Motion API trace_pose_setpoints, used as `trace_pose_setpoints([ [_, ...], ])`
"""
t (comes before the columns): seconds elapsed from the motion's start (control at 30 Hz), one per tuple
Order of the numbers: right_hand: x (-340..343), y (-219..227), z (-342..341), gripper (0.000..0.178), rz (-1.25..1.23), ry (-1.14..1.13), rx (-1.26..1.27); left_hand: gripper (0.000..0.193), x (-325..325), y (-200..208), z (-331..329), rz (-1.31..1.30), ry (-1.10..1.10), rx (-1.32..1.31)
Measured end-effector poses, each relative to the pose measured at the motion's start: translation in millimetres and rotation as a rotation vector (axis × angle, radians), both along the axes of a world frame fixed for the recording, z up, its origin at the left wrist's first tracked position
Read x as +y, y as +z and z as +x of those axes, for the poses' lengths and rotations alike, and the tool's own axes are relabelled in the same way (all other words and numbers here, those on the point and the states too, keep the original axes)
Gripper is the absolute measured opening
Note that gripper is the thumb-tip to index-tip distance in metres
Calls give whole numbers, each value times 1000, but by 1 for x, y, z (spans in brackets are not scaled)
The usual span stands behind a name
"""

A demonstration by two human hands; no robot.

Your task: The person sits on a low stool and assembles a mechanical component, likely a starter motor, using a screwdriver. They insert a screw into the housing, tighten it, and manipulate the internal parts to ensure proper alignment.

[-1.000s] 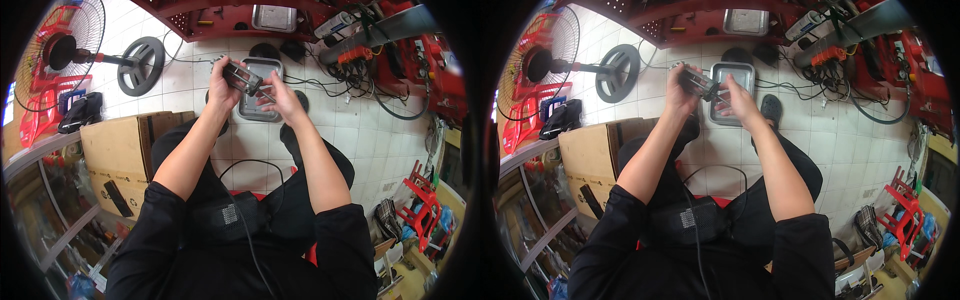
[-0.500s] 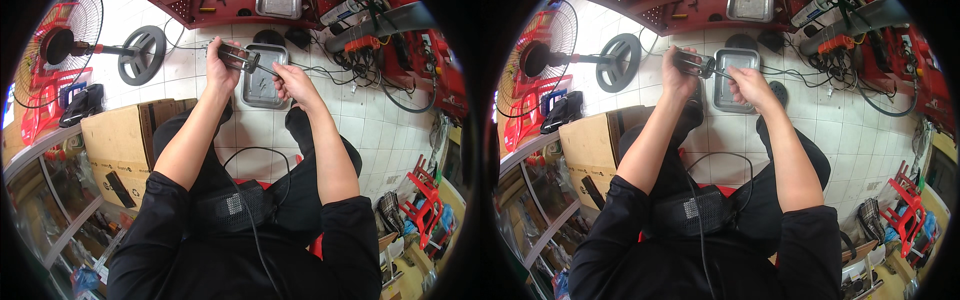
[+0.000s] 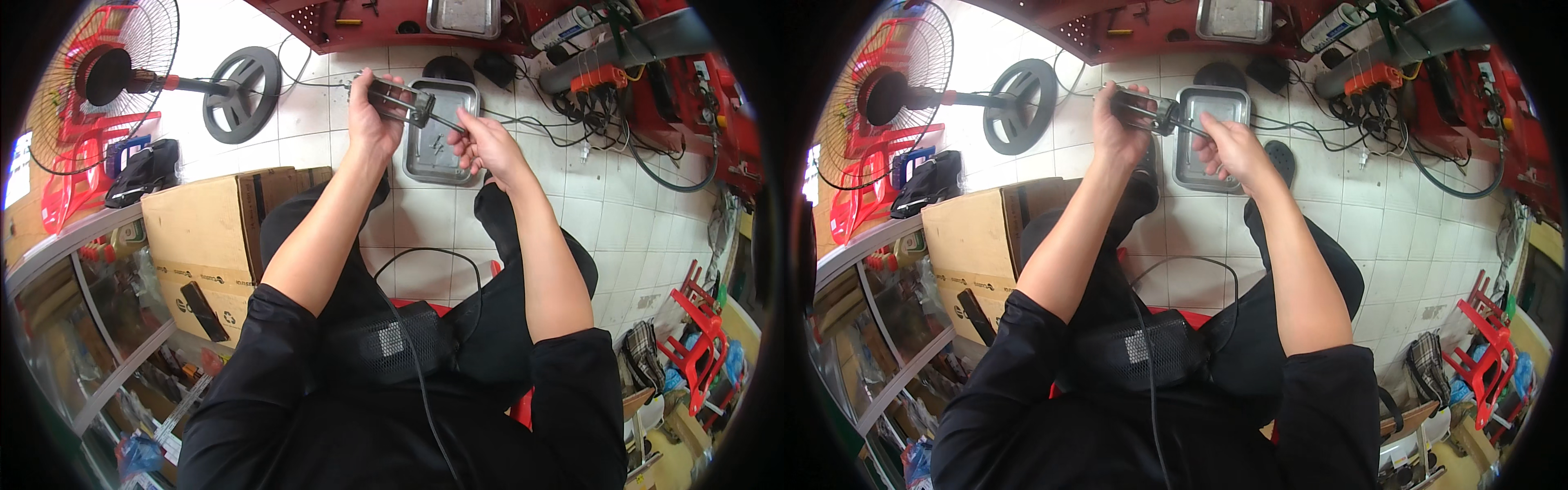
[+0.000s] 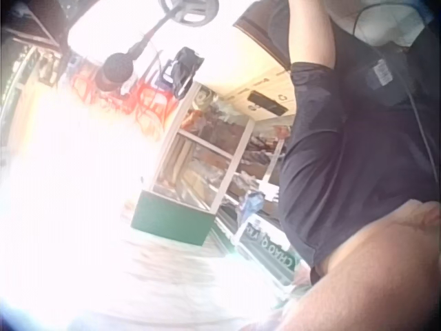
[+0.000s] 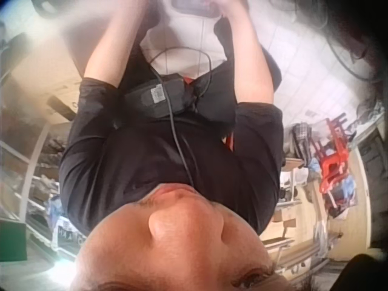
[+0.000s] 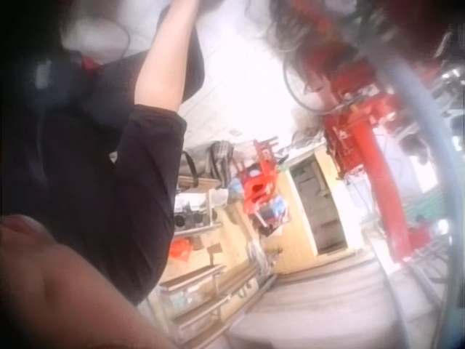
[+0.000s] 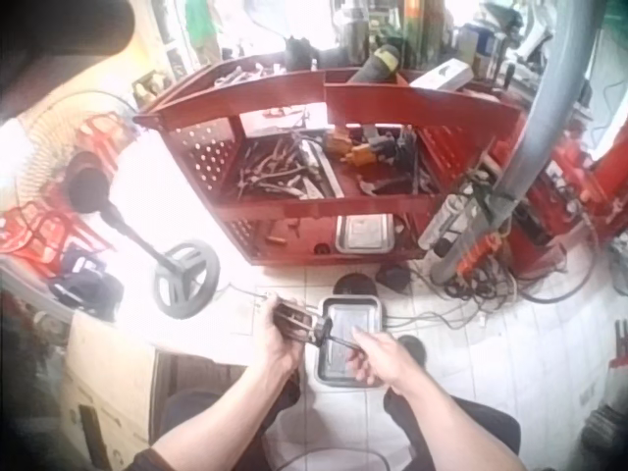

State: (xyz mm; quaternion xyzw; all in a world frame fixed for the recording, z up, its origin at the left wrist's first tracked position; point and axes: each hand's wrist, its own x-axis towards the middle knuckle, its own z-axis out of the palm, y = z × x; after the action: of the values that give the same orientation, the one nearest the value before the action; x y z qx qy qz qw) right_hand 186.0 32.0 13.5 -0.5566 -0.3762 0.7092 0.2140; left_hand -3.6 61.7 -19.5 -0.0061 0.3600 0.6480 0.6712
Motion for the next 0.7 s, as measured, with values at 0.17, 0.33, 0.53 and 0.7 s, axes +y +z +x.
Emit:
trace_pose_setpoints([
  [0.17, -5, -5, -7, 20, 211, -13, 36, 26, -1, 5, 0, 19, -12, -8],
  [0.33, -5, -12, -10, 21, 187, 17, 38, 26, -4, 8, -3, 1, 25, -30],
  [0.53, -5, -10, -13, 41, -40, -58, 26, 20, -2, 11, -3, 19, 0, 9],
  [0.7, -11, -29, -20, 29, 179, -152, 179, 15, -1, -15, -15, 158, -99, 197],
])
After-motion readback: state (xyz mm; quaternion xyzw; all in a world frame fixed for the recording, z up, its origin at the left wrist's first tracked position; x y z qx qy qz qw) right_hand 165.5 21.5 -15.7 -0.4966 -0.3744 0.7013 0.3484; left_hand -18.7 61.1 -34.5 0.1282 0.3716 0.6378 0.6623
